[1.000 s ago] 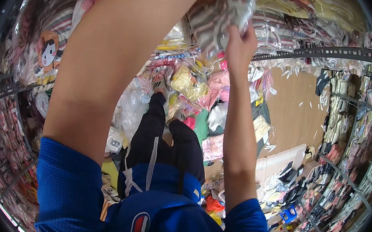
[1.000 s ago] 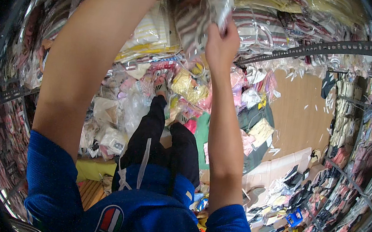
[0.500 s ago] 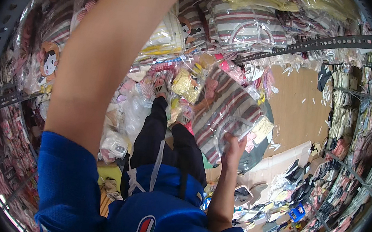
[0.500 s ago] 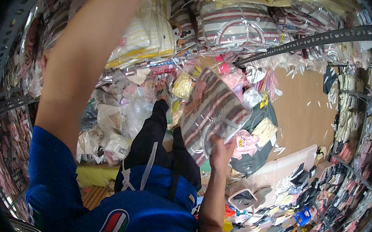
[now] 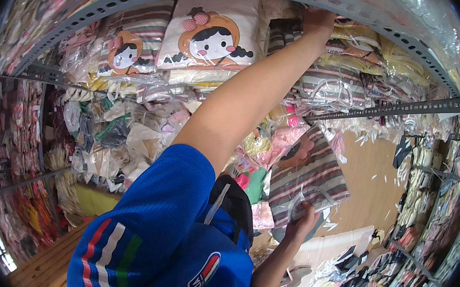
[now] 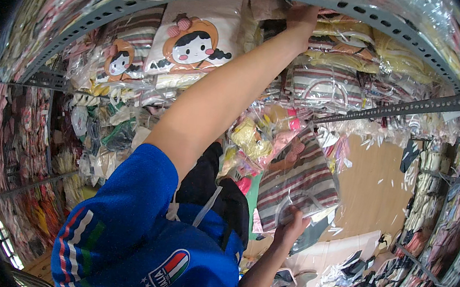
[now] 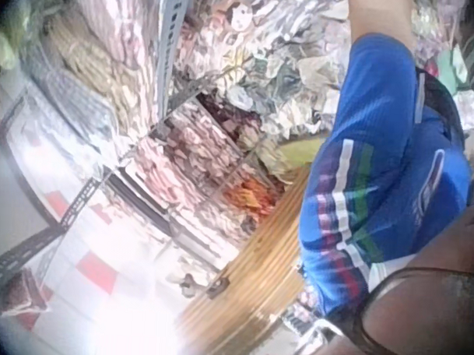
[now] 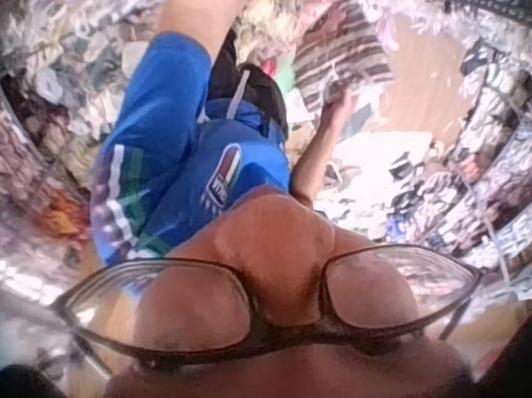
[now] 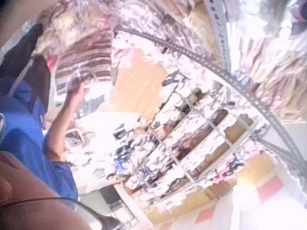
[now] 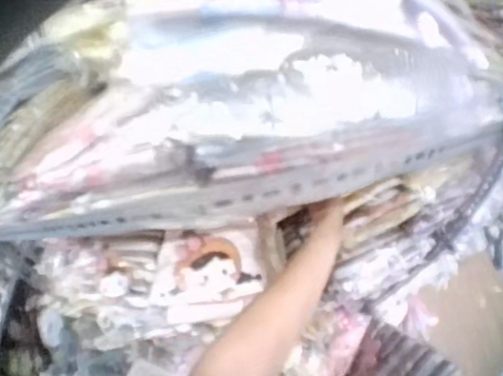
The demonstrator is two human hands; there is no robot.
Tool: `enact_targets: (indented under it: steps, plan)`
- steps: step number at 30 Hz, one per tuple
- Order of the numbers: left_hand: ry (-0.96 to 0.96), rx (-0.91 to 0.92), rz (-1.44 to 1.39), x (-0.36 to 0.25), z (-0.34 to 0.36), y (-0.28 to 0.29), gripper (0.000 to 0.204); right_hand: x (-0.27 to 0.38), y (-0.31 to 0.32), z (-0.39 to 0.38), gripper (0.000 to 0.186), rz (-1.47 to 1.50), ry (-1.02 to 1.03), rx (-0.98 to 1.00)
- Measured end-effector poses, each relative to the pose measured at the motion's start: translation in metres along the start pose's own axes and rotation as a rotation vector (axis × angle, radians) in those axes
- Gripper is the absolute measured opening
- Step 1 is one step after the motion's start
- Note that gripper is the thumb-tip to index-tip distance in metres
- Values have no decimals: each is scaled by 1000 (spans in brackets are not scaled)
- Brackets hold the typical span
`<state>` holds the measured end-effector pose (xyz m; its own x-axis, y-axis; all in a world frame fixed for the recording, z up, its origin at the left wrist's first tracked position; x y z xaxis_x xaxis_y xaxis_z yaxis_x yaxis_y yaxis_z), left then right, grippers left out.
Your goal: The person organizes packaged clothing items on metal shelving units. They pick up, inspect, and place various folded garments and bundles into different positions on the shelves.
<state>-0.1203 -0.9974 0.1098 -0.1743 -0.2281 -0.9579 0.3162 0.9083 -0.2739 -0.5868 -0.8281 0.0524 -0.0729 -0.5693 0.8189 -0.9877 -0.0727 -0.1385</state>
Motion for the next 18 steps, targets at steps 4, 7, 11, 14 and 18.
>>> enact_targets:
  steps: [4, 7, 11, 14, 18]
  plan:
    - [63, 68, 54, -6, -7, 2, 59, -2, 4, -10, 41, -6, 29, 3]
    - [398, 208, -363, 6, -19, 17, 66, -3, 16, -13, 42, -19, 15, 1]
    - [383, 181, -274, -48, -94, 57, 79, -2, 19, -21, 40, 62, -48, -1]
    - [214, 445, 118, -60, -190, 100, 73, -10, 30, -15, 38, 131, -45, 13]
    - [367, 692, 581, -29, -283, 191, 48, -13, 38, -10, 31, 152, -87, -8]
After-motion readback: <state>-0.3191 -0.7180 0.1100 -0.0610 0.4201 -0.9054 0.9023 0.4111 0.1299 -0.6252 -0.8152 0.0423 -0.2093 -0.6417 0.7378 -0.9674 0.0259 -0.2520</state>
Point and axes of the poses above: each hand's wrist, its own z-axis towards the middle knuckle, its own y-axis out of the back of the hand, x = y × z, the point moved 2 cm from there along z, towards the middle knuckle, and after that the axes turned 1 degree about z, right-handed, at the moved point
